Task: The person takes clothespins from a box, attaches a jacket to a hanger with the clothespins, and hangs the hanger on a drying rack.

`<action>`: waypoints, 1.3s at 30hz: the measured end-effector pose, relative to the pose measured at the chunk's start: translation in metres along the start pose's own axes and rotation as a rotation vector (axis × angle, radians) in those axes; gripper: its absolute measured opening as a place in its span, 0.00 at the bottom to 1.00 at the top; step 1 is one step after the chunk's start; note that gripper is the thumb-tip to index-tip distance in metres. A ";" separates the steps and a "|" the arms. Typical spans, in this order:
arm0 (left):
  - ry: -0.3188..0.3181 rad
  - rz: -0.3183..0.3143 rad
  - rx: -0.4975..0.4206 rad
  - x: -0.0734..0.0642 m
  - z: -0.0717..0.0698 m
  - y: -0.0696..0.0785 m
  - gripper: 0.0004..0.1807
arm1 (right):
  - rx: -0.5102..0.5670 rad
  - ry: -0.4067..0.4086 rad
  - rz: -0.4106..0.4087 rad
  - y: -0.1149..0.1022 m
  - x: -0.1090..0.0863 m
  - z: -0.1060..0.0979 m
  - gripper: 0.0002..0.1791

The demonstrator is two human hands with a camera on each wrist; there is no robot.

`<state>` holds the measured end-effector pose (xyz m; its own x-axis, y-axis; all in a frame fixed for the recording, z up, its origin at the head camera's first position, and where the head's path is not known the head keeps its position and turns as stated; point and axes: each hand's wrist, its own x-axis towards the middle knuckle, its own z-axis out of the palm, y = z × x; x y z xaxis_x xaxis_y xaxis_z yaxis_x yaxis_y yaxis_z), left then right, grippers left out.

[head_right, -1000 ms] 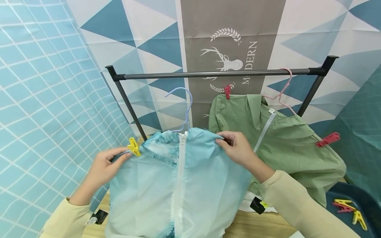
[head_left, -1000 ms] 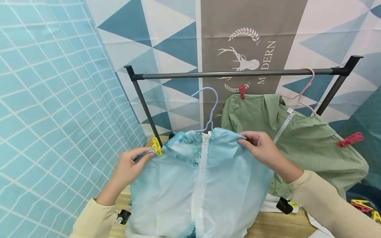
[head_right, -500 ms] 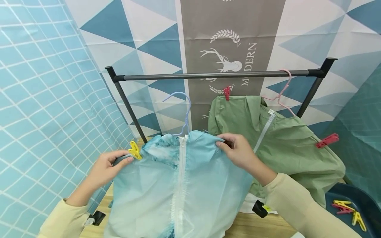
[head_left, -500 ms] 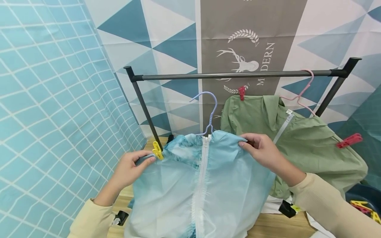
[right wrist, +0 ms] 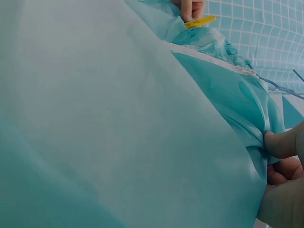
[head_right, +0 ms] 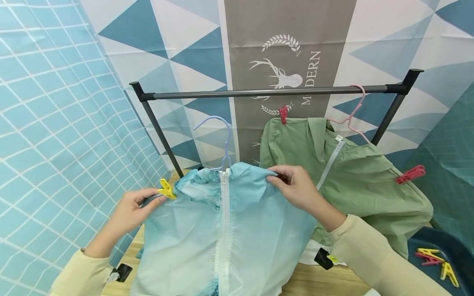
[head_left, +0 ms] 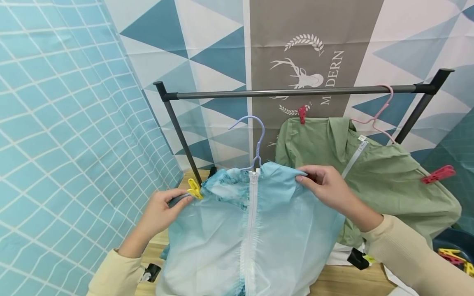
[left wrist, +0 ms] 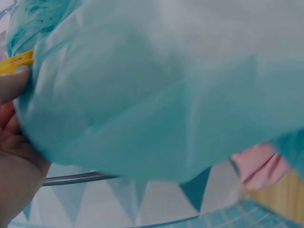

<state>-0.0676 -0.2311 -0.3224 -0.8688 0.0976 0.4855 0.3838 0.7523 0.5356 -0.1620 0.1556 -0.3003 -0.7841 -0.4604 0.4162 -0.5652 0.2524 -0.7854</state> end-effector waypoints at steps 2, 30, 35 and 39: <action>0.013 -0.031 -0.036 -0.001 0.002 -0.001 0.06 | 0.005 -0.007 -0.005 -0.001 0.000 -0.001 0.10; 0.248 0.042 -0.224 -0.012 0.018 0.000 0.08 | -0.090 -0.088 0.127 0.023 -0.022 -0.028 0.15; 0.260 0.029 -0.221 -0.012 0.018 -0.001 0.08 | -0.143 -0.060 0.165 0.039 -0.038 -0.050 0.15; 0.260 -0.010 -0.206 -0.012 0.018 -0.002 0.08 | -0.173 -0.062 0.225 0.051 -0.050 -0.068 0.15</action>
<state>-0.0637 -0.2220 -0.3421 -0.7739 -0.0991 0.6255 0.4538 0.6020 0.6569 -0.1688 0.2491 -0.3300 -0.8808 -0.4257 0.2072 -0.4178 0.4929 -0.7632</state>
